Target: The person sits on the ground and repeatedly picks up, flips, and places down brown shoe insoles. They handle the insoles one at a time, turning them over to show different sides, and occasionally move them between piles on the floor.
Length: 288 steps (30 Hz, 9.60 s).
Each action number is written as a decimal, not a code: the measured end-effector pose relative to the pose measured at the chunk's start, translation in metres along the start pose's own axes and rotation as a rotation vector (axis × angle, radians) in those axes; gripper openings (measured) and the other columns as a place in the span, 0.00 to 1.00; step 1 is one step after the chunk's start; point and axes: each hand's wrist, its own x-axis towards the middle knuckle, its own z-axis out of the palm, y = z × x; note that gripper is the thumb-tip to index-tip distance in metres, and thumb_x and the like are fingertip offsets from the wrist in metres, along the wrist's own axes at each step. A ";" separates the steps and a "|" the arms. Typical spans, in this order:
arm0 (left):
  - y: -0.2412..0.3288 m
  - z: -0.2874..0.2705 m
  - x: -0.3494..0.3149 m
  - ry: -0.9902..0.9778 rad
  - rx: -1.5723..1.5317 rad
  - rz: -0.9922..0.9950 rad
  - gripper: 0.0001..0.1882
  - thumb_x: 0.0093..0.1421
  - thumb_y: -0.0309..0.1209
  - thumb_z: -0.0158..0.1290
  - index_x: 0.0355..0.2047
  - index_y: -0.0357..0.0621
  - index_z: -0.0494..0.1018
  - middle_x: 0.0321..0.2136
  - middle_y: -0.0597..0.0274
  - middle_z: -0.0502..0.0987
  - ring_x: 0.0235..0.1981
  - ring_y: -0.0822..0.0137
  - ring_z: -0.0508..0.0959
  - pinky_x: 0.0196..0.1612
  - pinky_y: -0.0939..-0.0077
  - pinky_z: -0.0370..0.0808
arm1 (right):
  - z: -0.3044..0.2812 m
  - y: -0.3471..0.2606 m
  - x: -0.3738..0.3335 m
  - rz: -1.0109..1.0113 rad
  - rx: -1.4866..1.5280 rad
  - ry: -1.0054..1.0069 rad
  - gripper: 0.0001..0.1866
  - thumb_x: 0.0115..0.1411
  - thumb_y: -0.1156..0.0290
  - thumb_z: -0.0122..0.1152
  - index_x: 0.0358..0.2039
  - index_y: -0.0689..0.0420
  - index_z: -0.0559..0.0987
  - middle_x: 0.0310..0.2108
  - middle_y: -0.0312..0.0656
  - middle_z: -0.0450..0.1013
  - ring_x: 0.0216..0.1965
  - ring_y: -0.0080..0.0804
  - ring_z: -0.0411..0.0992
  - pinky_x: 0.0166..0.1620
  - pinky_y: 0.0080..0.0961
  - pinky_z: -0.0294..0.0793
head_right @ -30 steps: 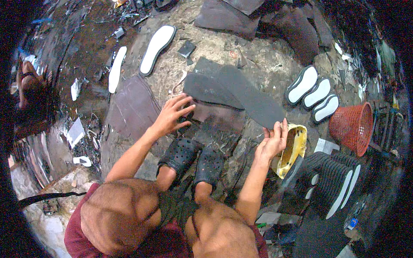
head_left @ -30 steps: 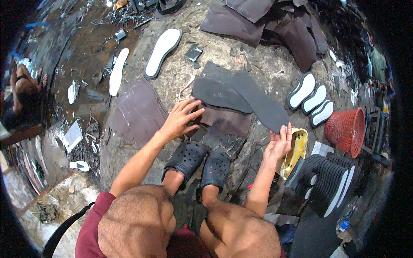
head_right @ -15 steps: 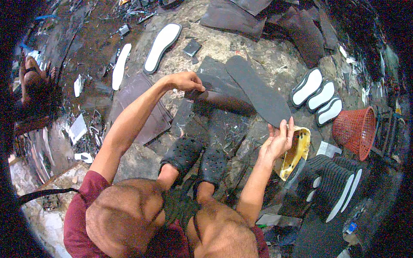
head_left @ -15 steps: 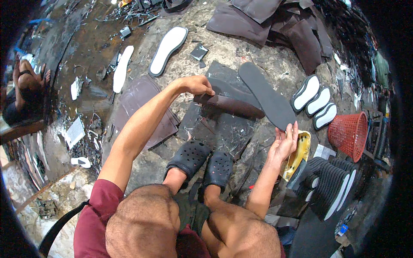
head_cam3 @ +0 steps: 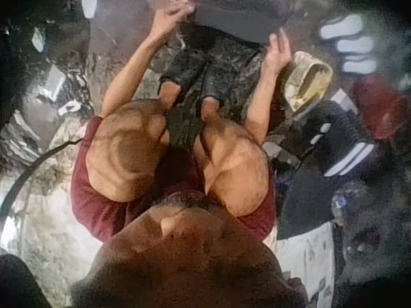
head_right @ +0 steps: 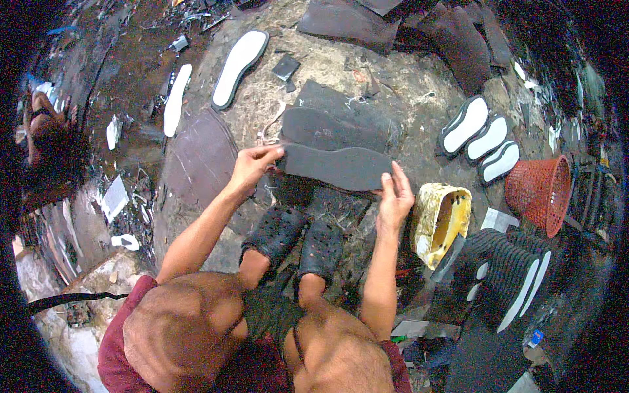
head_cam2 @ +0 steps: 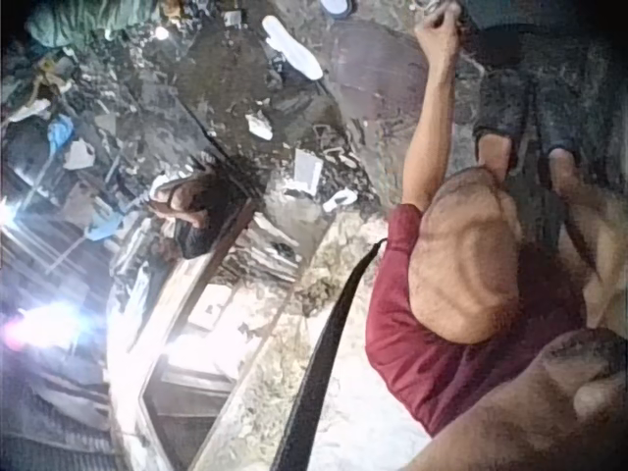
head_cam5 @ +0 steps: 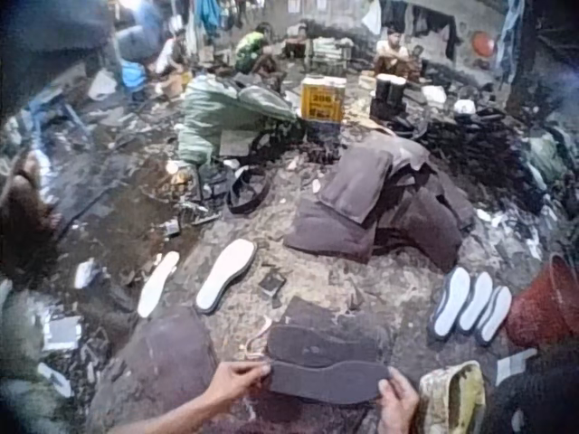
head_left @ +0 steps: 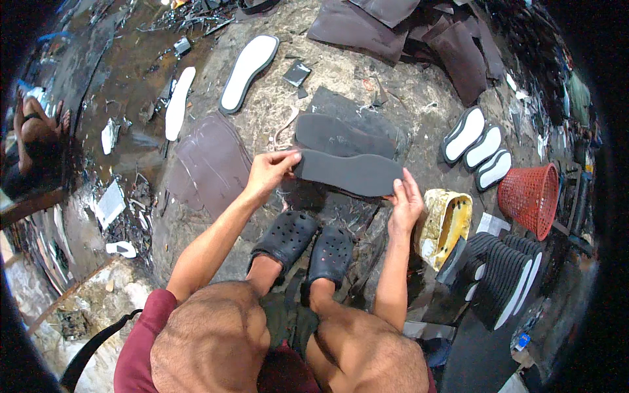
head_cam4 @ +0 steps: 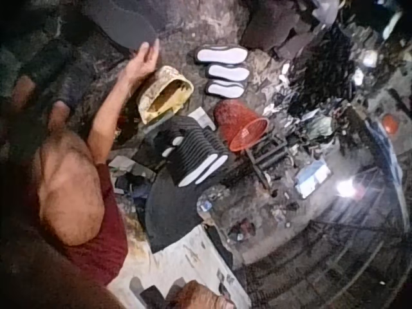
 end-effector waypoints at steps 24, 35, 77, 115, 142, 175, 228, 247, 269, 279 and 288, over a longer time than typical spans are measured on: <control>-0.012 0.007 -0.010 0.288 0.412 0.069 0.19 0.57 0.38 0.65 0.44 0.36 0.82 0.29 0.60 0.84 0.27 0.73 0.79 0.34 0.74 0.77 | 0.010 0.030 -0.011 -0.054 -0.258 0.055 0.24 0.58 0.71 0.70 0.55 0.60 0.76 0.41 0.42 0.78 0.37 0.24 0.77 0.34 0.21 0.78; -0.037 0.003 -0.009 0.169 0.186 0.125 0.21 0.60 0.36 0.62 0.50 0.36 0.78 0.28 0.65 0.78 0.28 0.76 0.75 0.30 0.80 0.75 | 0.007 0.020 -0.009 -0.172 -0.309 0.048 0.22 0.53 0.72 0.74 0.48 0.60 0.77 0.36 0.39 0.77 0.38 0.26 0.74 0.41 0.22 0.74; -0.024 0.004 -0.009 0.310 0.666 0.448 0.17 0.55 0.33 0.64 0.46 0.46 0.81 0.34 0.59 0.80 0.28 0.67 0.78 0.33 0.71 0.75 | 0.016 0.028 -0.008 -0.093 -0.453 0.145 0.24 0.53 0.67 0.74 0.50 0.58 0.78 0.40 0.44 0.79 0.40 0.33 0.78 0.40 0.31 0.78; 0.110 0.005 -0.071 -0.585 0.236 0.242 0.30 0.50 0.28 0.71 0.53 0.37 0.74 0.46 0.61 0.80 0.48 0.71 0.76 0.53 0.71 0.74 | 0.068 -0.188 0.006 -0.388 -0.451 -0.409 0.12 0.57 0.69 0.69 0.38 0.65 0.85 0.34 0.40 0.83 0.35 0.22 0.77 0.42 0.19 0.74; 0.072 0.033 -0.068 -0.403 -0.309 0.097 0.27 0.71 0.36 0.49 0.66 0.38 0.61 0.58 0.57 0.71 0.52 0.69 0.75 0.54 0.71 0.75 | 0.070 -0.102 -0.045 0.147 0.247 -0.346 0.29 0.56 0.79 0.68 0.58 0.62 0.69 0.52 0.43 0.74 0.52 0.35 0.72 0.57 0.33 0.70; 0.058 -0.195 -0.021 0.383 1.399 0.192 0.13 0.44 0.37 0.63 0.29 0.46 0.81 0.33 0.51 0.82 0.37 0.50 0.82 0.41 0.56 0.78 | 0.114 -0.107 -0.044 -0.456 -0.354 -0.633 0.26 0.62 0.71 0.64 0.60 0.58 0.71 0.40 0.39 0.78 0.39 0.25 0.76 0.44 0.26 0.77; 0.018 0.046 -0.024 0.157 0.324 0.538 0.34 0.58 0.32 0.63 0.64 0.43 0.65 0.63 0.46 0.64 0.64 0.51 0.66 0.63 0.59 0.65 | 0.033 -0.056 0.059 -0.228 -0.545 0.213 0.42 0.44 0.65 0.76 0.58 0.57 0.64 0.54 0.54 0.67 0.54 0.45 0.68 0.59 0.41 0.66; 0.006 -0.037 -0.018 0.587 0.834 0.702 0.42 0.48 0.37 0.70 0.59 0.27 0.65 0.50 0.42 0.75 0.51 0.50 0.73 0.54 0.59 0.69 | -0.018 -0.126 -0.084 -0.096 0.481 0.143 0.31 0.56 0.66 0.64 0.59 0.63 0.68 0.48 0.48 0.74 0.48 0.42 0.75 0.54 0.40 0.74; 0.026 0.045 -0.021 0.055 0.441 0.395 0.44 0.55 0.20 0.58 0.69 0.51 0.51 0.53 0.37 0.73 0.50 0.39 0.77 0.49 0.58 0.77 | -0.003 -0.103 -0.044 -0.303 0.149 0.262 0.27 0.57 0.82 0.60 0.58 0.59 0.67 0.50 0.45 0.71 0.45 0.35 0.75 0.42 0.32 0.81; 0.014 0.049 -0.013 -0.059 -0.104 0.002 0.26 0.58 0.30 0.65 0.55 0.32 0.74 0.45 0.58 0.80 0.42 0.72 0.78 0.48 0.76 0.75 | 0.065 -0.010 -0.032 0.147 0.377 0.107 0.30 0.58 0.82 0.63 0.59 0.52 0.63 0.47 0.42 0.70 0.38 0.33 0.75 0.35 0.34 0.85; 0.004 0.031 0.016 0.294 0.057 0.149 0.20 0.59 0.31 0.64 0.50 0.37 0.79 0.35 0.63 0.80 0.35 0.76 0.78 0.40 0.81 0.74 | 0.014 0.004 0.021 0.041 -0.020 0.097 0.25 0.55 0.81 0.69 0.54 0.67 0.76 0.48 0.46 0.76 0.44 0.25 0.75 0.47 0.21 0.76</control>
